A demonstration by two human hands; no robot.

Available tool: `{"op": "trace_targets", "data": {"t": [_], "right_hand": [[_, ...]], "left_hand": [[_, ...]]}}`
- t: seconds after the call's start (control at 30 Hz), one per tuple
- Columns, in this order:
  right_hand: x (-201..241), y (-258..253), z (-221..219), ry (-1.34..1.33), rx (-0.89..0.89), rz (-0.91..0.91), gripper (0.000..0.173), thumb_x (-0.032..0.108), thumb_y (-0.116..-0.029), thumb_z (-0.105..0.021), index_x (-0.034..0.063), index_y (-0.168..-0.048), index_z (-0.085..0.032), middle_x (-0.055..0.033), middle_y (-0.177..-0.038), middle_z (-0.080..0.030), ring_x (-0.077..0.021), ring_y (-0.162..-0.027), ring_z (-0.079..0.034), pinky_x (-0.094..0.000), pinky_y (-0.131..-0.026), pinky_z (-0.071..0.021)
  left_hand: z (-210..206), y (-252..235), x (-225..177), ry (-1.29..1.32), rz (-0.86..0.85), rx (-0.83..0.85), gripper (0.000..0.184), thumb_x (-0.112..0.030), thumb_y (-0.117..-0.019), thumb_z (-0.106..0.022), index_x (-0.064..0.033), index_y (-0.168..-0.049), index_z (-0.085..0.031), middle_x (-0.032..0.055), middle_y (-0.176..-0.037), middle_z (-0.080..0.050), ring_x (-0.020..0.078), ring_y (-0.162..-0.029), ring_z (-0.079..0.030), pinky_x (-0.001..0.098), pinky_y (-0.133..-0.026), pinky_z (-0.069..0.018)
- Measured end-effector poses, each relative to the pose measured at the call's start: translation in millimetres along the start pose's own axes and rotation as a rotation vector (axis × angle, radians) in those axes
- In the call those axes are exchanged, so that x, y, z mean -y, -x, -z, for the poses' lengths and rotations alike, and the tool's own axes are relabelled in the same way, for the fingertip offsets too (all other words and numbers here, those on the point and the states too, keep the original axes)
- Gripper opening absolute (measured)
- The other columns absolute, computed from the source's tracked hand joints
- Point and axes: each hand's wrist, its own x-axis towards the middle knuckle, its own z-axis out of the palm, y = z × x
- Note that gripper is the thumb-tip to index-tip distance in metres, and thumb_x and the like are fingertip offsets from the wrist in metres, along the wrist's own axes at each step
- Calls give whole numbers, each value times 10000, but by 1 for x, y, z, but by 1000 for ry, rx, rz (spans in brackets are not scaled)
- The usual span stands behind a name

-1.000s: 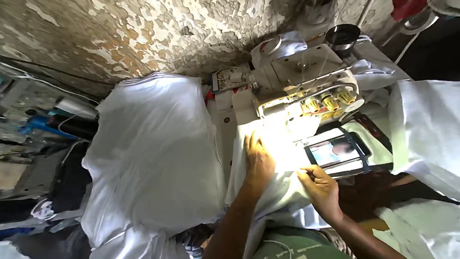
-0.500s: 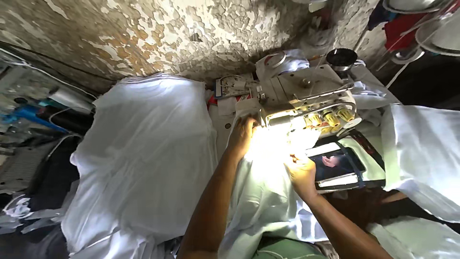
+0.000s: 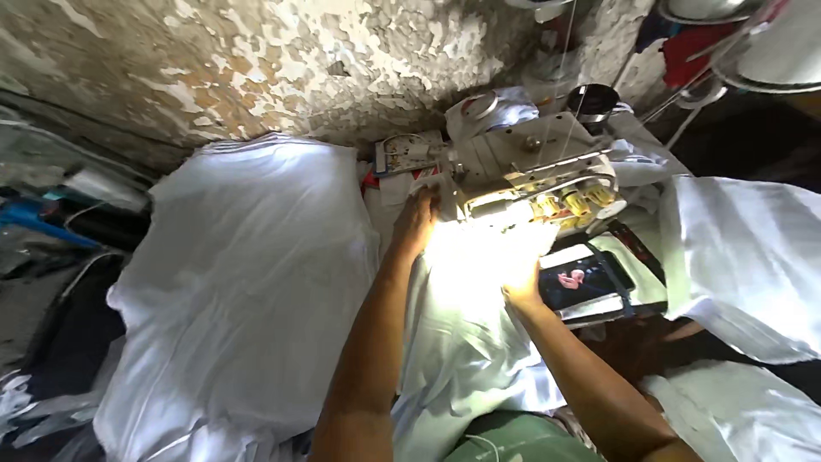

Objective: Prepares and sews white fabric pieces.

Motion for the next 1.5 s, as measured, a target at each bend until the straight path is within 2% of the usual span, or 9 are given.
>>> {"op": "trace_targets", "data": {"t": [0.07, 0.2, 0.33, 0.53, 0.63, 0.77, 1.13, 1.33, 1.5], "right_hand": [[1, 0, 1, -7, 28, -66, 634, -92, -902, -637, -125, -1475, -370, -335, -1464, -449, -375, -1358, -466, -429, -1144, -368], [-6, -9, -5, -84, -118, 181, 273, 2, -916, -638, -120, -1159, -638, -235, -1071, -676, -267, -1016, -647, -392, -937, -516], [-6, -12, -2, -143, -80, 242, 226, 3, -937, -617, -112, -1126, -664, -214, -1028, -694, -234, -982, -661, -378, -917, -527], [-15, 17, 29, -336, 182, -84, 153, 76, -988, -617, 30, -1134, -613, -66, -884, -590, -108, -728, -540, -290, -636, -479], [-23, 32, 45, -452, 350, -222, 65, 78, -995, -583, 79, -1060, -587, -9, -745, -543, -78, -616, -511, -259, -567, -448], [-41, 52, 73, -534, 586, -259, 55, 70, -1025, -555, 68, -1079, -563, 4, -785, -639, -55, -686, -627, -234, -669, -545], [-17, 70, 76, -1035, 912, -175, 177, 338, -939, -632, 222, -1067, -673, 14, -910, -754, -85, -810, -726, -293, -733, -618], [37, 89, 34, -1155, 860, -129, 238, 413, -1026, -539, 215, -1087, -656, 26, -845, -713, -52, -700, -676, -235, -635, -578], [-15, 118, 6, -598, 621, -138, 217, 87, -966, -682, -6, -1145, -602, -51, -837, -679, -64, -601, -596, -213, -537, -495]], "left_hand": [[3, 5, -8, -46, 9, -2, 391, -128, -1077, -462, 44, -1422, -523, 253, -1468, -533, 412, -1381, -502, 569, -1154, -366], [-6, 61, -5, -22, -132, -230, 367, -176, -1075, -481, 75, -1318, -595, 256, -1397, -597, 438, -1355, -525, 633, -1169, -307], [-48, 203, 9, -80, -226, -411, 397, -300, -1065, -477, 30, -1209, -643, 272, -1470, -529, 453, -1456, -392, 539, -1202, -302], [-129, 367, 29, 264, 327, -457, 756, -318, -915, -707, 206, -1350, -379, 415, -1435, -411, 372, -1381, -445, 397, -1150, -380], [-123, 353, 27, 456, 757, -225, 1078, -238, -775, -852, 137, -1549, -202, 380, -1531, -351, 436, -1428, -395, 508, -1183, -346], [-101, 319, 15, 460, 775, 37, 549, -196, -942, -739, 138, -1332, -545, 291, -1273, -635, 326, -1233, -607, 462, -1085, -457], [90, 310, -51, 204, 545, -281, 544, -184, -967, -672, 151, -1359, -497, 245, -1203, -646, 95, -1070, -635, 281, -970, -509], [273, 232, 38, -524, -86, -187, 285, 82, -989, -500, 156, -1246, -599, 412, -1238, -592, 577, -1172, -579, 661, -1033, -424], [213, 189, -16, -542, 28, -197, 434, 7, -1010, -534, 84, -1435, -487, 421, -1473, -407, 662, -1350, -370, 809, -1062, -274]]}}
